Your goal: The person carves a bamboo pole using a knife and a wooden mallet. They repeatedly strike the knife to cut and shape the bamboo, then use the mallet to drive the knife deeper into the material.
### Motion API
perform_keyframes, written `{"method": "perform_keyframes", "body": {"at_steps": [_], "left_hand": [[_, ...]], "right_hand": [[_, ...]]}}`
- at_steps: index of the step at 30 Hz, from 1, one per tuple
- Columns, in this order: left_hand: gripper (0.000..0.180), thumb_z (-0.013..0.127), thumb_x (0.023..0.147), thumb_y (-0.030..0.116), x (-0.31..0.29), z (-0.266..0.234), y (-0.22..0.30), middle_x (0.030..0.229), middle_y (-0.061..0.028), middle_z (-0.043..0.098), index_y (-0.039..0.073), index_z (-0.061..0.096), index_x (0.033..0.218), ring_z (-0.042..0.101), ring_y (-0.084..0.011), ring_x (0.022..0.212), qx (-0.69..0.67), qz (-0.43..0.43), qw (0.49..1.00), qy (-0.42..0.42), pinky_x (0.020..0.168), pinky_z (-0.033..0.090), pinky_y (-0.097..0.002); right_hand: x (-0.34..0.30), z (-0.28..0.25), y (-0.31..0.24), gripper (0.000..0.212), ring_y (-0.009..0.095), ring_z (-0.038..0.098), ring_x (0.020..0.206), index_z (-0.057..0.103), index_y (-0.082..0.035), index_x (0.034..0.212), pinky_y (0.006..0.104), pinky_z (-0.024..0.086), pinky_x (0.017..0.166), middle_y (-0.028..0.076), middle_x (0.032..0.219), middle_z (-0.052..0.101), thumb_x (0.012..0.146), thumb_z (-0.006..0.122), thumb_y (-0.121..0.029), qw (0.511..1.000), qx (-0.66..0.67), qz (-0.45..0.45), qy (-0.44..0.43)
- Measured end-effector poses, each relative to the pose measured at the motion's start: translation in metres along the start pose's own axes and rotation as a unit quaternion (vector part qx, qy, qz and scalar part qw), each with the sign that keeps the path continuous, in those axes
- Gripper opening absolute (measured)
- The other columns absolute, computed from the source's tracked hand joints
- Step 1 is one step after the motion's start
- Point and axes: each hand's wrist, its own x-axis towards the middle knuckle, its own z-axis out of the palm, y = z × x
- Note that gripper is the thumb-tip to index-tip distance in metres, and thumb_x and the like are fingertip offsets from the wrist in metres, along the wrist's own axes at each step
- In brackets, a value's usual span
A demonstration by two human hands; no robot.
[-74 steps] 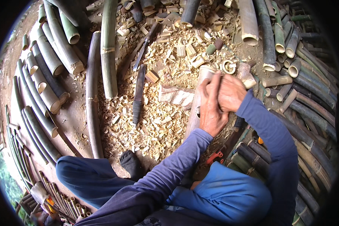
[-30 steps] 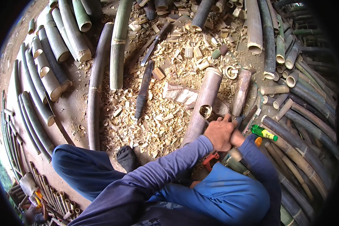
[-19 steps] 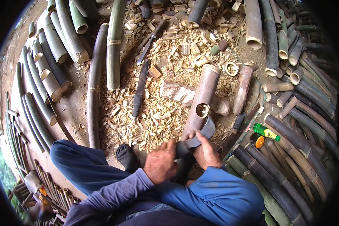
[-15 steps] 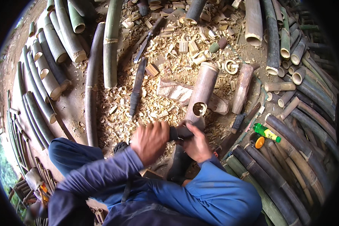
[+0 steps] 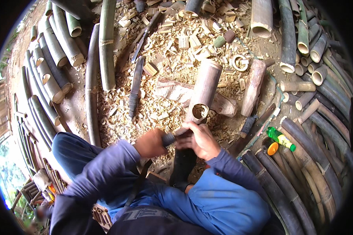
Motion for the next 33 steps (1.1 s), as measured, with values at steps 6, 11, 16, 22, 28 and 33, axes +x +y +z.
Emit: {"method": "perform_keyframes", "body": {"at_steps": [6, 11, 16, 22, 28, 33], "left_hand": [[0.047, 0.076, 0.078, 0.019, 0.000, 0.130, 0.050, 0.082, -0.0300, 0.070, -0.011, 0.057, 0.109, 0.073, -0.0450, 0.078, -0.162, 0.029, 0.961, 0.224, 0.071, 0.060, -0.0510], [0.029, 0.069, 0.081, 0.016, -0.044, -0.051, 0.081, 0.075, -0.0150, 0.067, -0.009, 0.061, 0.093, 0.073, -0.0310, 0.071, 0.386, 0.122, 0.906, 0.123, 0.061, 0.058, -0.0404], [0.021, 0.071, 0.066, 0.014, -0.025, -0.115, 0.091, 0.076, -0.0174, 0.070, 0.001, 0.069, 0.083, 0.072, -0.0372, 0.080, 0.382, 0.170, 0.908, -0.014, 0.073, 0.058, -0.0462], [0.035, 0.076, 0.072, 0.017, -0.033, -0.011, 0.033, 0.084, -0.0242, 0.070, -0.001, 0.063, 0.099, 0.071, -0.0425, 0.082, 0.109, 0.041, 0.993, 0.034, 0.075, 0.058, -0.0497], [0.061, 0.078, 0.078, 0.021, -0.006, 0.134, 0.074, 0.084, -0.0342, 0.069, -0.012, 0.047, 0.119, 0.071, -0.0488, 0.081, -0.172, -0.016, 0.965, 0.198, 0.077, 0.058, -0.0522], [0.074, 0.086, 0.079, 0.033, -0.016, 0.124, 0.009, 0.102, -0.0207, 0.074, -0.002, 0.054, 0.136, 0.073, -0.0323, 0.093, -0.300, 0.098, 0.936, 0.159, 0.088, 0.057, -0.0406]], "right_hand": [[-0.010, -0.041, -0.028, 0.039, 0.021, 0.071, 0.069, 0.068, 0.001, 0.110, 0.0361, 0.060, 0.055, 0.012, 0.096, 0.074, 0.098, 0.062, -0.036, 0.966, -0.259, -0.008, -0.016], [0.003, -0.010, 0.023, 0.034, 0.025, 0.069, 0.107, 0.065, -0.002, 0.123, 0.0432, 0.058, 0.096, 0.013, 0.113, 0.072, 0.106, 0.057, -0.030, 0.965, 0.207, -0.012, -0.158], [0.004, 0.008, 0.022, 0.036, 0.026, 0.070, 0.109, 0.062, 0.001, 0.127, 0.0407, 0.056, 0.100, 0.015, 0.120, 0.071, 0.110, 0.047, -0.027, 0.948, 0.233, -0.055, -0.210], [-0.011, -0.012, 0.004, 0.030, 0.026, 0.074, 0.083, 0.067, -0.001, 0.114, 0.0409, 0.063, 0.074, 0.015, 0.101, 0.074, 0.102, 0.058, -0.026, 0.993, 0.077, 0.011, -0.085], [-0.012, -0.061, -0.015, 0.037, 0.016, 0.068, 0.073, 0.072, -0.002, 0.089, 0.0326, 0.058, 0.053, 0.008, 0.086, 0.071, 0.096, 0.056, -0.033, 0.934, -0.348, -0.083, 0.011], [-0.018, -0.029, 0.003, 0.025, 0.017, 0.067, 0.080, 0.069, -0.005, 0.095, 0.0271, 0.057, 0.050, 0.010, 0.099, 0.065, 0.101, 0.058, -0.027, 0.975, -0.211, -0.068, -0.013]]}}
